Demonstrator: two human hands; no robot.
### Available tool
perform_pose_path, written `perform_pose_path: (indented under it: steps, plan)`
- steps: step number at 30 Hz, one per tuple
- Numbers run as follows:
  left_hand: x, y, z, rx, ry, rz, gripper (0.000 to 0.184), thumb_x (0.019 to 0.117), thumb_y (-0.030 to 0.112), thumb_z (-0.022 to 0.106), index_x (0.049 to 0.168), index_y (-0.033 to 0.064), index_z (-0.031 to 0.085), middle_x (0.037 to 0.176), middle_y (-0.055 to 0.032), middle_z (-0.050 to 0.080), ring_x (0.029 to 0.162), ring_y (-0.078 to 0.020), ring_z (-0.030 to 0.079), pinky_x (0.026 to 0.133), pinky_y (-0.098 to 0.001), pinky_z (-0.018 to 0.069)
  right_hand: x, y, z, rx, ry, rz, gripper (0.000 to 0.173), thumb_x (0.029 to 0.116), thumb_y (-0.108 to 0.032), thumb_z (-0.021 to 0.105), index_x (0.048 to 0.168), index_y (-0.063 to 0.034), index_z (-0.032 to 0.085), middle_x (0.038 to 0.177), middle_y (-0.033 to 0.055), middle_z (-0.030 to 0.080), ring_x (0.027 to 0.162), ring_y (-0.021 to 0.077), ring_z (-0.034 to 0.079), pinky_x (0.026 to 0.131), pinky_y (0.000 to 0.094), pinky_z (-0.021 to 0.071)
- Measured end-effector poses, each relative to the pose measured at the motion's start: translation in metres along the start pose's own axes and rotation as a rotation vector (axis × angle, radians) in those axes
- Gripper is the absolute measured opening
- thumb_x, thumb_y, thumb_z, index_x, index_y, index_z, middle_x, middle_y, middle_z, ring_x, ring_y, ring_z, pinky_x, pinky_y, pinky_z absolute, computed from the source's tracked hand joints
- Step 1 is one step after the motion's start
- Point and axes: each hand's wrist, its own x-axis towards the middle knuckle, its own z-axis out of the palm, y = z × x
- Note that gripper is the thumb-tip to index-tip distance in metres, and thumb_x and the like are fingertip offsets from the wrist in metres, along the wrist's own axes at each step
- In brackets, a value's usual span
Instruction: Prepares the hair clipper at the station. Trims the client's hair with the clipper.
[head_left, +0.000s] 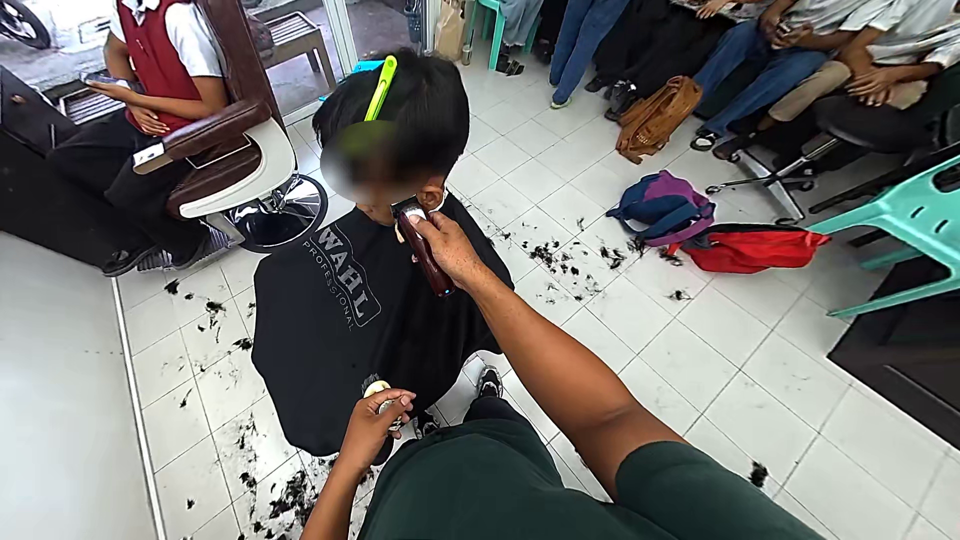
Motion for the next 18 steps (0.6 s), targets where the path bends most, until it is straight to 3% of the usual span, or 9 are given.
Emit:
perform_pose_path:
  steps: [5,7,8,10,13,15,18]
  plan:
    - [0.001,0.0,0.0,0.0,-0.002,-0.008,0.017,0.1013,0.007,0.059,0.105,0.0026,0.075,0.083,-0.0012,0.074,0.067,-0.0078,0.069,0.056,-0.0215,0.0559,0.003,0.004,-0.002,0.036,0.009,-0.042,0.044,0.1109,-0.037,0.042,0.13,0.0,0.056,0.104,0.0165,0.066,0.083,0.024,0.069,0.076,0.0417,0.0602]
    - [0.0,-0.001,0.0,-0.002,-0.001,-0.008,0.017,0.1015,0.007,0.059,0.105,0.0025,0.075,0.083,-0.0015,0.074,0.067,-0.0077,0.069,0.056,-0.0215,0.056,-0.002,0.005,-0.004,0.064,-0.044,-0.052,0.042,0.11,-0.034,0.045,0.132,0.0001,0.054,0.105,0.0153,0.065,0.082,0.0218,0.068,0.076,0.0391,0.0597]
    - [0.0,-0.001,0.0,0.0,0.001,-0.008,0.017,0.1015,0.007,0.059,0.105,0.0026,0.075,0.084,-0.0015,0.074,0.068,-0.0077,0.069,0.056,-0.0216,0.056,-0.006,0.005,-0.005,0.068,-0.078,-0.03,0.04,0.1067,-0.029,0.053,0.132,0.0013,0.053,0.103,0.0147,0.064,0.079,0.0201,0.066,0.073,0.0371,0.0584]
    - [0.001,-0.002,0.0,0.0,0.004,-0.006,0.017,0.1014,0.007,0.059,0.105,0.0025,0.075,0.084,-0.0016,0.074,0.068,-0.0078,0.069,0.057,-0.0217,0.0561,-0.01,0.008,-0.004,0.047,-0.089,0.029,0.045,0.0919,-0.014,0.074,0.129,0.0029,0.054,0.098,0.0155,0.064,0.07,0.0196,0.064,0.065,0.0351,0.0576]
    - [0.002,-0.003,0.002,0.001,0.0,-0.008,0.017,0.1014,0.008,0.06,0.105,0.0029,0.076,0.084,-0.0016,0.074,0.068,-0.0077,0.069,0.057,-0.0217,0.0562,-0.007,0.01,0.003,0.004,0.001,0.042,0.057,0.0825,-0.01,0.084,0.129,0.0009,0.053,0.095,0.0165,0.064,0.064,0.0204,0.063,0.061,0.0355,0.0576]
    - [0.002,-0.001,0.003,-0.002,-0.004,-0.008,0.017,0.1014,0.007,0.059,0.105,0.003,0.076,0.084,-0.0013,0.074,0.068,-0.0076,0.069,0.057,-0.0217,0.0562,-0.004,0.006,0.008,0.005,0.037,0.012,0.057,0.0871,-0.02,0.082,0.131,0.0003,0.053,0.098,0.0169,0.066,0.071,0.0219,0.065,0.068,0.0387,0.0583]
    - [0.002,-0.001,0.003,0.009,-0.006,0.0,0.017,0.1012,0.008,0.059,0.105,0.0028,0.076,0.085,-0.0016,0.075,0.069,-0.0083,0.069,0.057,-0.0221,0.0564,0.0,0.002,0.008,0.051,0.044,-0.005,0.045,0.1047,-0.035,0.058,0.131,0.0011,0.055,0.104,0.0177,0.067,0.082,0.0248,0.069,0.076,0.0427,0.0597]
